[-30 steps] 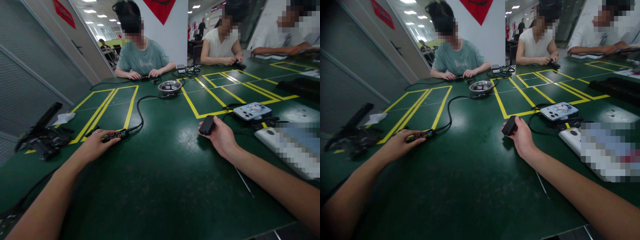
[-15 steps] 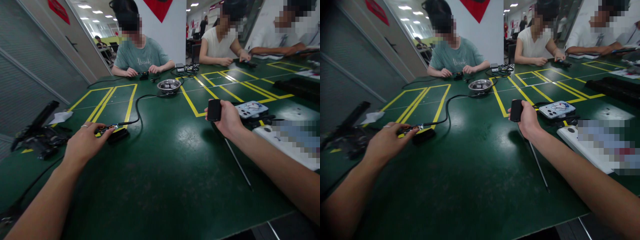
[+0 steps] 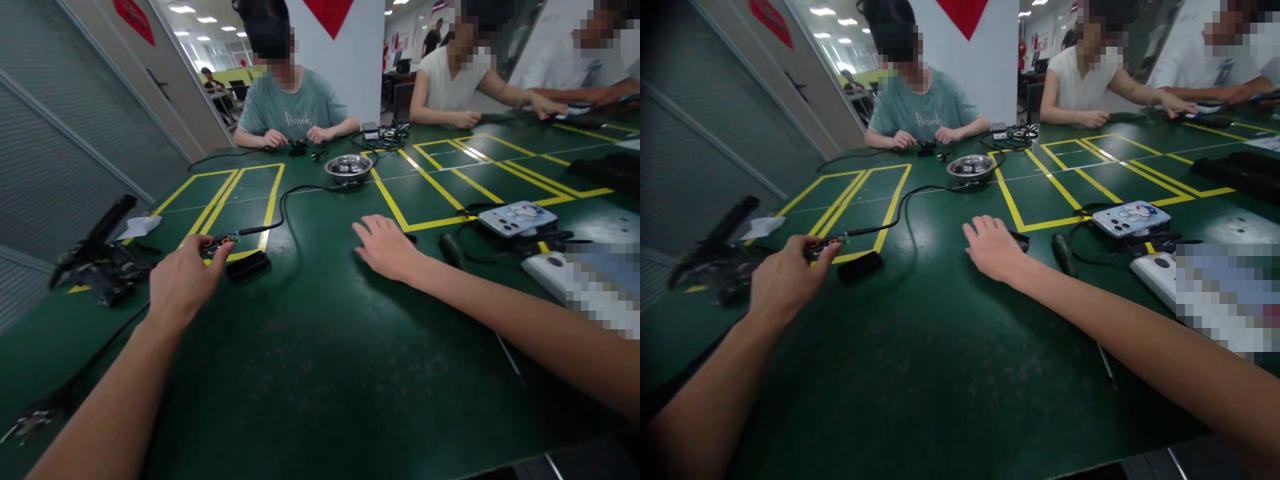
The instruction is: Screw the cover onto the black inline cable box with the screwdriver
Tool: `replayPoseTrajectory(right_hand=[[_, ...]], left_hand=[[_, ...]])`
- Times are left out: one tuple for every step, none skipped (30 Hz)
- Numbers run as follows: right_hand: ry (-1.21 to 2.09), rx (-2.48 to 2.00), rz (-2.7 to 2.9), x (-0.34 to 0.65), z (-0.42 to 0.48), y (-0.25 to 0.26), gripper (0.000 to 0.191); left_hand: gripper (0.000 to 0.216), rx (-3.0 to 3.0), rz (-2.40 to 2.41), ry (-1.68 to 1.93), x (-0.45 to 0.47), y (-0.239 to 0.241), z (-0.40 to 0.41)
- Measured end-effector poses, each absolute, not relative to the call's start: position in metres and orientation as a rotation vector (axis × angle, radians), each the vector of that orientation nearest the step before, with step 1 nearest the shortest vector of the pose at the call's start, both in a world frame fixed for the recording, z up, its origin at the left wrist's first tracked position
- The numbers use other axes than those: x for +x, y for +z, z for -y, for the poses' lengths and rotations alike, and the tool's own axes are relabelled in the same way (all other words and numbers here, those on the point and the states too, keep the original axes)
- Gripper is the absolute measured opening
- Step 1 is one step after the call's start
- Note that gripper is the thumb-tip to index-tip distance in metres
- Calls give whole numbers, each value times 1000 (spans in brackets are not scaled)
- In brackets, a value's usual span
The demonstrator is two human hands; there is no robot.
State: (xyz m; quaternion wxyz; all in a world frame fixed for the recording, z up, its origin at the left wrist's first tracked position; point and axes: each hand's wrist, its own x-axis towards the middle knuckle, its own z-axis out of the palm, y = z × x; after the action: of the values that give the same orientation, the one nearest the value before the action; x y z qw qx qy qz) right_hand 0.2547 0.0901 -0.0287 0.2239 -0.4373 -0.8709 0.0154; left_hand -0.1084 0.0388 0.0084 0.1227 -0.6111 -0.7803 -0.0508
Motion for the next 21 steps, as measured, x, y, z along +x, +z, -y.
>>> replayPoseTrajectory(right_hand=[[49, -1079, 2487, 236, -87, -26, 46], [80, -958, 2543, 215, -83, -24, 44], [127, -846, 2586, 192, -80, -23, 41], [147, -794, 2607, 168, -77, -23, 38], [159, -770, 2614, 143, -75, -23, 37], [179, -756, 2607, 120, -74, -25, 36], [191, -765, 2587, 99, -74, -27, 36], [195, -796, 2571, 80, -75, -29, 36], [202, -817, 2571, 66, -77, -31, 35], [219, -844, 2572, 56, -79, -32, 33], [242, -860, 2585, 51, -83, -34, 31], [258, -859, 2603, 50, -86, -35, 30], [268, -854, 2618, 54, -89, -36, 29], [267, -844, 2633, 62, -91, -37, 29], [258, -837, 2643, 74, -93, -38, 30], [248, -838, 2652, 88, -94, -38, 31], [233, -827, 2666, 104, -94, -37, 33], [213, -829, 2677, 122, -92, -37, 35], [193, -835, 2690, 139, -89, -35, 36], [170, -845, 2700, 157, -85, -34, 37], [151, -854, 2712, 174, -79, -32, 38]], left_hand=[[75, -1776, 2277, -157, -108, 8, -39], [75, -1780, 2270, -163, -107, 8, -39], [75, -1787, 2260, -167, -106, 7, -39], [76, -1783, 2255, -172, -106, 7, -38], [76, -1769, 2253, -183, -105, 7, -38], [75, -1749, 2251, -193, -105, 7, -38], [75, -1736, 2246, -202, -104, 7, -38], [74, -1730, 2240, -204, -104, 7, -38], [73, -1726, 2238, -204, -103, 7, -38], [72, -1724, 2239, -201, -102, 8, -38], [72, -1731, 2238, -196, -101, 8, -38], [72, -1732, 2242, -195, -100, 8, -38], [72, -1735, 2245, -195, -99, 9, -37], [73, -1740, 2245, -194, -97, 10, -37], [73, -1754, 2238, -191, -96, 11, -36], [72, -1775, 2227, -186, -94, 12, -36], [72, -1788, 2217, -186, -93, 13, -35], [72, -1797, 2207, -187, -90, 15, -34], [72, -1806, 2193, -192, -88, 16, -33], [71, -1811, 2178, -201, -85, 17, -32], [70, -1819, 2159, -211, -81, 17, -31]])
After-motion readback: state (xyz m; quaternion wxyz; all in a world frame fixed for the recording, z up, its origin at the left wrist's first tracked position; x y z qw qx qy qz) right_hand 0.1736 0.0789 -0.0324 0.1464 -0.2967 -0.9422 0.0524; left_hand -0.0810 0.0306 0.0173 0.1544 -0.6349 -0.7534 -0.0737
